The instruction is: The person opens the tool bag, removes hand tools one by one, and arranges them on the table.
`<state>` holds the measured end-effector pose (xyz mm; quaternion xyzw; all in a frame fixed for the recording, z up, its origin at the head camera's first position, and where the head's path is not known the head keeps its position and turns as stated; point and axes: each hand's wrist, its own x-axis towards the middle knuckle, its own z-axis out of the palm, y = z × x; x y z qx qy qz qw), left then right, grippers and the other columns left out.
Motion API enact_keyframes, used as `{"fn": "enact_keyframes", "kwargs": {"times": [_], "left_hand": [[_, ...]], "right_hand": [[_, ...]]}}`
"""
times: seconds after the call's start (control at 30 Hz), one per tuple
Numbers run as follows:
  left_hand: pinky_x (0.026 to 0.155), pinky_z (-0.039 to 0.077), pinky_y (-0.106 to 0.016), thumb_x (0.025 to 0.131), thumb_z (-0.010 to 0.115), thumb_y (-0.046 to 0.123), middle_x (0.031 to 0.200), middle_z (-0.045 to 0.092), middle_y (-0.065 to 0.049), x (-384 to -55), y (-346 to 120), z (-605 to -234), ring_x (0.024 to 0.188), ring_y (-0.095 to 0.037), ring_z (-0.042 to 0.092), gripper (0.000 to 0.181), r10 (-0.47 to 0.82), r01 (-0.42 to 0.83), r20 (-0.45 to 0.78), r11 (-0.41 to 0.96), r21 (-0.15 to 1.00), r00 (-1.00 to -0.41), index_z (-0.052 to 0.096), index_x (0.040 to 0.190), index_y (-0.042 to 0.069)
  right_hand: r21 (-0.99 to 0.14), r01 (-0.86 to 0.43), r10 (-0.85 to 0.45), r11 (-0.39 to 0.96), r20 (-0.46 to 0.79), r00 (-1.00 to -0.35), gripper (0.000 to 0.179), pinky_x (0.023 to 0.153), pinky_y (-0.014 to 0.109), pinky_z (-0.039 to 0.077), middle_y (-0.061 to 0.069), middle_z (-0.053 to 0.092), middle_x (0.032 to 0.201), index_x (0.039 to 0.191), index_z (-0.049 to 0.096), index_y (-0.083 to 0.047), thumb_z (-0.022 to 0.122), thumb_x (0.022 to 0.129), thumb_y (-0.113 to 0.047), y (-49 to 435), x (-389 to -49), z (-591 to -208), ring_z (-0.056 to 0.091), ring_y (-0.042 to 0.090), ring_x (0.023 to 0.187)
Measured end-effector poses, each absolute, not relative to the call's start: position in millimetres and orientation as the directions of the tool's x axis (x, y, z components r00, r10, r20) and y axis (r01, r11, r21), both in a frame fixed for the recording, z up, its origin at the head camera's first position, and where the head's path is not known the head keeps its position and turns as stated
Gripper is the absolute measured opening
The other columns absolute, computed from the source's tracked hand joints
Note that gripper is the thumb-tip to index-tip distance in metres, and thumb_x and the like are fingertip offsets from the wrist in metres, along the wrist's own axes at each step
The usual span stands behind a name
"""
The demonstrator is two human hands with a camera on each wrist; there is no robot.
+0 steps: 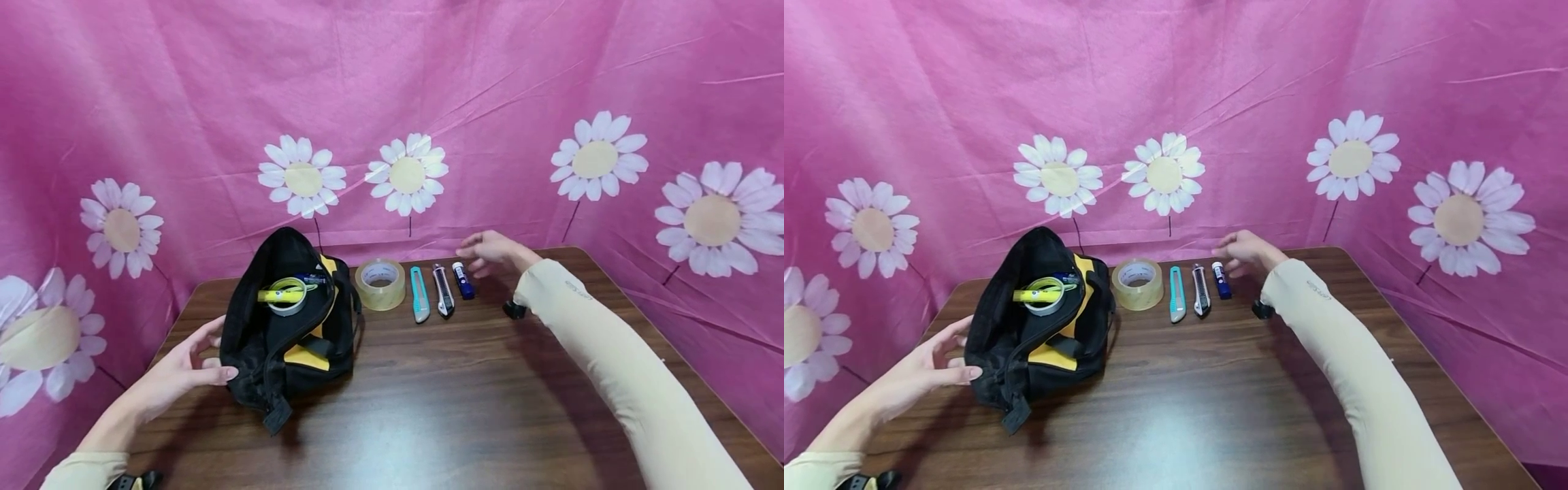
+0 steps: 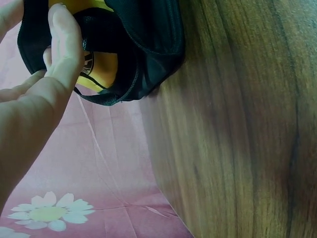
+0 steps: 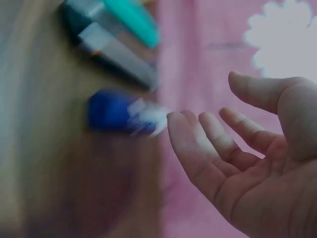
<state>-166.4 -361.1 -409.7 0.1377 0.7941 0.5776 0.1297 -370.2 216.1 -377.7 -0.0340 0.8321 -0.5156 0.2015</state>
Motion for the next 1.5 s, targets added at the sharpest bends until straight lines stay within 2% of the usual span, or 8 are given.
{"fn": "enact_keyframes", "kwargs": {"times": [0.17, 0.27, 0.5, 0.87, 1.07, 1.17, 1.37, 1.5], "left_hand": [[0.081, 0.057, -0.034, 0.094, 0.067, -0.001, 0.126, 0.042, -0.021, -167, -363, -406, 0.092, -0.025, 0.071, 0.088, 0.362, 0.070, -0.047, 0.303, 0.951, -0.931, 0.014, 0.162, 0.015], [0.081, 0.058, -0.036, 0.094, 0.067, -0.001, 0.127, 0.041, -0.023, -168, -364, -406, 0.092, -0.025, 0.071, 0.088, 0.362, 0.071, -0.045, 0.300, 0.951, -0.931, 0.013, 0.163, 0.015], [0.080, 0.058, -0.036, 0.094, 0.066, -0.004, 0.127, 0.044, -0.022, -166, -368, -409, 0.095, -0.025, 0.072, 0.087, 0.366, 0.090, -0.021, 0.284, 0.955, -0.931, 0.014, 0.162, 0.014], [0.080, 0.057, -0.034, 0.094, 0.066, -0.004, 0.130, 0.046, -0.021, -165, -369, -410, 0.093, -0.025, 0.071, 0.087, 0.373, 0.090, -0.017, 0.266, 0.960, -0.928, 0.015, 0.162, 0.016], [0.080, 0.057, -0.036, 0.094, 0.065, -0.004, 0.130, 0.043, -0.024, -165, -368, -411, 0.097, -0.026, 0.071, 0.087, 0.376, 0.086, -0.018, 0.257, 0.962, -0.926, 0.014, 0.162, 0.014], [0.081, 0.058, -0.036, 0.094, 0.065, -0.004, 0.131, 0.041, -0.024, -165, -367, -410, 0.097, -0.026, 0.071, 0.088, 0.374, 0.072, -0.028, 0.249, 0.966, -0.927, 0.014, 0.162, 0.014], [0.081, 0.057, -0.037, 0.094, 0.065, -0.002, 0.132, 0.041, -0.024, -166, -367, -409, 0.098, -0.026, 0.071, 0.087, 0.364, 0.058, -0.039, 0.251, 0.966, -0.930, 0.014, 0.162, 0.016], [0.082, 0.057, -0.038, 0.094, 0.066, -0.002, 0.132, 0.041, -0.024, -165, -369, -409, 0.099, -0.028, 0.070, 0.087, 0.360, 0.057, -0.041, 0.257, 0.965, -0.932, 0.014, 0.162, 0.014]], "right_hand": [[-0.880, 0.043, -0.350, 0.473, -0.232, -0.908, 0.055, 0.092, 0.046, 0.054, 0.023, 0.053, 0.141, 0.150, 0.043, -0.002, 0.063, 0.102, -0.020, 173, -374, -326, 0.065, 0.029, 0.103], [-0.912, 0.000, -0.418, 0.410, -0.187, -0.889, 0.053, 0.094, 0.046, 0.053, 0.021, 0.052, 0.142, 0.148, 0.045, -0.003, 0.064, 0.102, -0.019, 142, -372, -304, 0.062, 0.033, 0.112], [-0.960, -0.043, -0.564, 0.276, -0.126, -0.816, 0.049, 0.098, 0.046, 0.051, 0.018, 0.052, 0.143, 0.145, 0.050, -0.005, 0.066, 0.100, -0.018, 61, -363, -279, 0.062, 0.032, 0.115], [-0.987, 0.035, -0.680, 0.158, -0.135, -0.720, 0.046, 0.109, 0.045, 0.042, 0.014, 0.051, 0.149, 0.144, 0.053, -0.001, 0.063, 0.101, -0.010, -40, -355, -294, 0.049, 0.035, 0.136], [-0.980, 0.100, -0.691, 0.169, -0.191, -0.698, 0.047, 0.106, 0.039, 0.045, 0.014, 0.054, 0.147, 0.148, 0.050, -0.002, 0.059, 0.102, -0.007, -71, -351, -308, 0.051, 0.031, 0.134], [-0.976, 0.104, -0.685, 0.190, -0.208, -0.698, 0.049, 0.106, 0.043, 0.045, 0.013, 0.057, 0.144, 0.147, 0.051, -0.002, 0.063, 0.101, -0.010, -83, -347, -313, 0.049, 0.032, 0.137], [-0.964, 0.077, -0.689, 0.255, -0.237, -0.685, 0.053, 0.114, 0.056, 0.032, 0.008, 0.056, 0.146, 0.148, 0.052, -0.008, 0.068, 0.099, -0.018, -99, -342, -322, 0.037, 0.031, 0.145], [-0.948, 0.072, -0.674, 0.309, -0.271, -0.688, 0.052, 0.112, 0.056, 0.035, 0.003, 0.058, 0.143, 0.146, 0.055, -0.015, 0.071, 0.097, -0.022, -107, -342, -328, 0.038, 0.030, 0.144]]}}
